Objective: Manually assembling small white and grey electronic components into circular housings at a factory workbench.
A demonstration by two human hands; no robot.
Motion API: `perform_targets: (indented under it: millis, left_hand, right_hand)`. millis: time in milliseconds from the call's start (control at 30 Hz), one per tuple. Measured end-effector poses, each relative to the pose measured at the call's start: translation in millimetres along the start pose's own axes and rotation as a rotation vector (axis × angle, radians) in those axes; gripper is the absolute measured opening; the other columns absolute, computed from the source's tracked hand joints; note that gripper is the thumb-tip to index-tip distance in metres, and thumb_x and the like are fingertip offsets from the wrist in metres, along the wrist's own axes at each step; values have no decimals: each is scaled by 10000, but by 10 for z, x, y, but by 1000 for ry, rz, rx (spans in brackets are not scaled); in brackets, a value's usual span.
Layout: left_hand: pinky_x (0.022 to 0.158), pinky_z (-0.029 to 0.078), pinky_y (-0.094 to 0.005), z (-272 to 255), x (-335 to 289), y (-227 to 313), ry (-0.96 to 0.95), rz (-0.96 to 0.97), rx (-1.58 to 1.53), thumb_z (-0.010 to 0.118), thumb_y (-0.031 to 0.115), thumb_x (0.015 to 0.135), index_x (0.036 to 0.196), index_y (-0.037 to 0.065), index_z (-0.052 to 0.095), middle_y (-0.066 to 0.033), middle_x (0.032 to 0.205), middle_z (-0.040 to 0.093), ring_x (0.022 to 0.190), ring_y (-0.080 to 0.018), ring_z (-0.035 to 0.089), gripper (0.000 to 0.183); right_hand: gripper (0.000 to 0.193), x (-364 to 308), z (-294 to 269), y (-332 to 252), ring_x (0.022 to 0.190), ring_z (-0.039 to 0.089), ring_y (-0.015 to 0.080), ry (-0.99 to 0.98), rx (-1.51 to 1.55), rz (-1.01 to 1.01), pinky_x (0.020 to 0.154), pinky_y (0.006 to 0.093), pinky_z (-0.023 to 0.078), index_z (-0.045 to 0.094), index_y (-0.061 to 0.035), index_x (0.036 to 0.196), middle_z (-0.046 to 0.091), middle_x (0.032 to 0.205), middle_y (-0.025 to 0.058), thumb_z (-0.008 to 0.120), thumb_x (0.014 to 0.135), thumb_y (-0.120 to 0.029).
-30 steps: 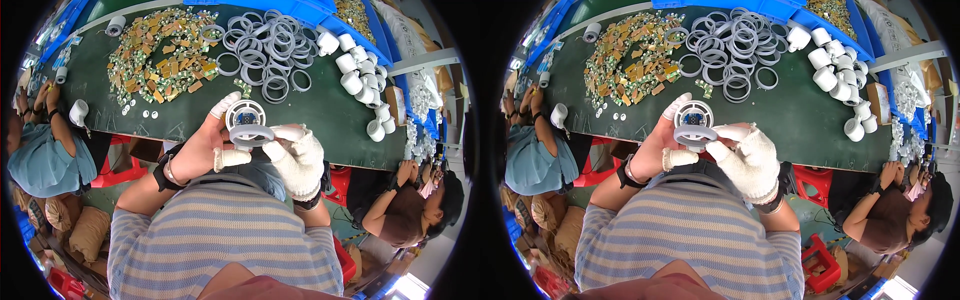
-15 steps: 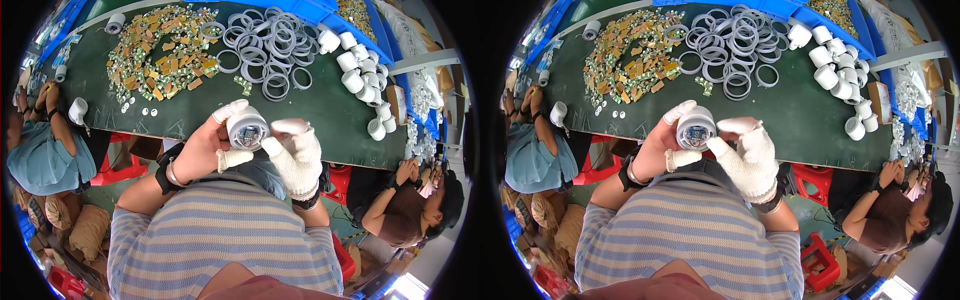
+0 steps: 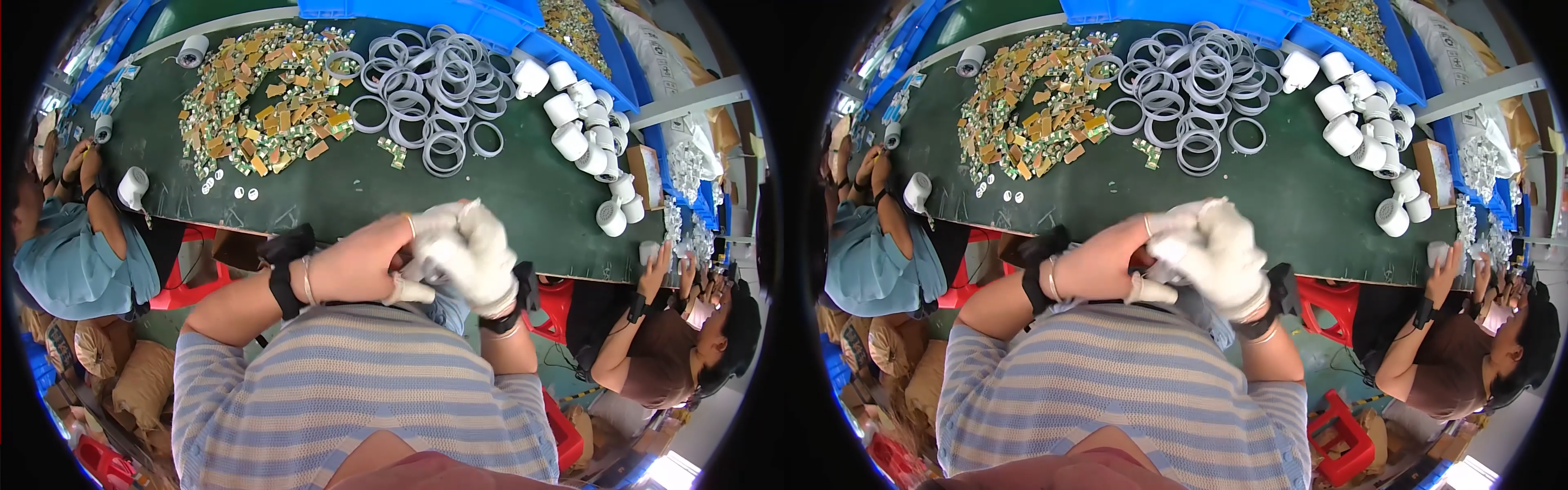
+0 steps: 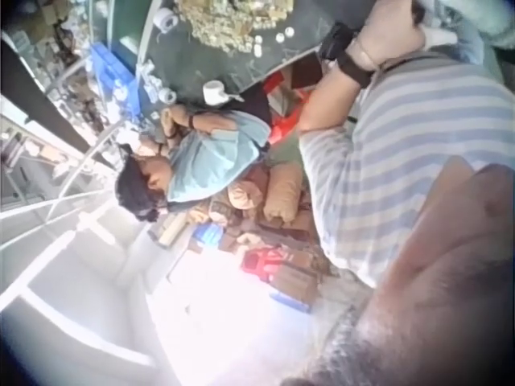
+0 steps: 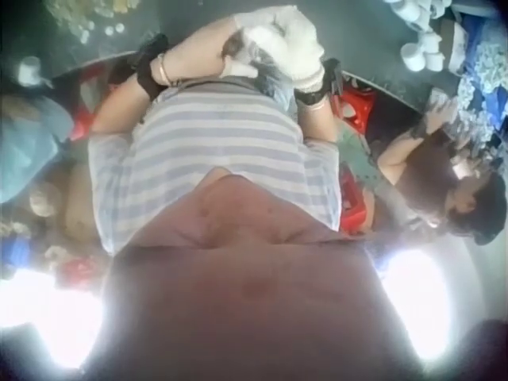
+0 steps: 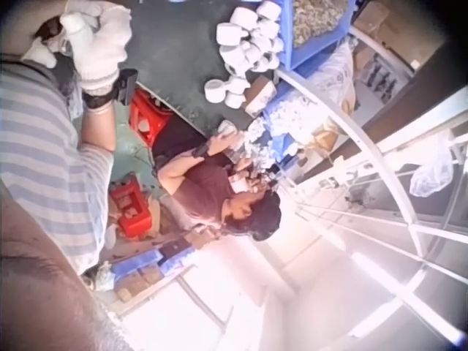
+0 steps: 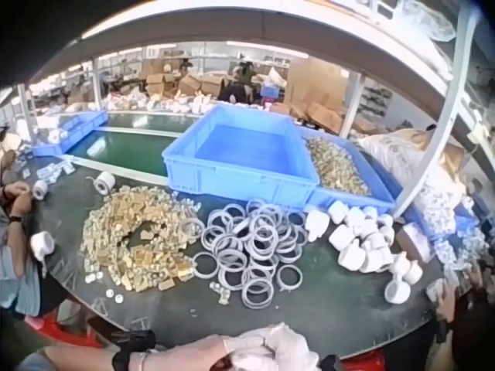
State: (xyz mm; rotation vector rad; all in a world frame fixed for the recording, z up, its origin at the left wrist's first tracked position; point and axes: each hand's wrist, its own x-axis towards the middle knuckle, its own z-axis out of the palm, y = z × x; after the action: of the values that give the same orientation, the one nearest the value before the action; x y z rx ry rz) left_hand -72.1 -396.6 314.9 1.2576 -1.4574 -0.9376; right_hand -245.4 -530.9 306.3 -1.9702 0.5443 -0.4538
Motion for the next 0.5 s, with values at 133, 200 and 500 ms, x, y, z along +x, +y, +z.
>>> perform_targets:
  millis: [133, 200, 500]
  left_hand:
    - [881, 480, -466, -439, 224, -496, 188, 10, 738, 807, 384, 859, 1129, 55, 688, -162, 1009, 641, 996, -388, 580, 443]
    - [892, 503, -452, -645, 409, -727, 232, -32, 1041, 768, 225, 829, 1021, 97, 727, -115, 984, 633, 1024, -340, 585, 234]
    - [780, 540, -424, -648, 202, -647, 313, -245, 555, 751, 90, 862, 1011, 50, 635, -151, 955, 690, 875, -350, 677, 192]
  right_hand:
    - [388, 301, -499, 402, 874, 663, 347, 31, -430, -113, 843, 406, 517, 708, -30, 1079, 677, 908, 145, 619, 1029, -404]
    - [363, 469, -503, 500, 871, 646, 357, 141, -557, 16, 818, 439, 509, 690, -59, 988, 677, 900, 128, 642, 1013, -418]
    - [286, -17, -107, 87, 1205, 595, 385, 281, -778, -242, 1017, 506, 457, 789, -167, 1006, 703, 1172, 91, 864, 731, -189]
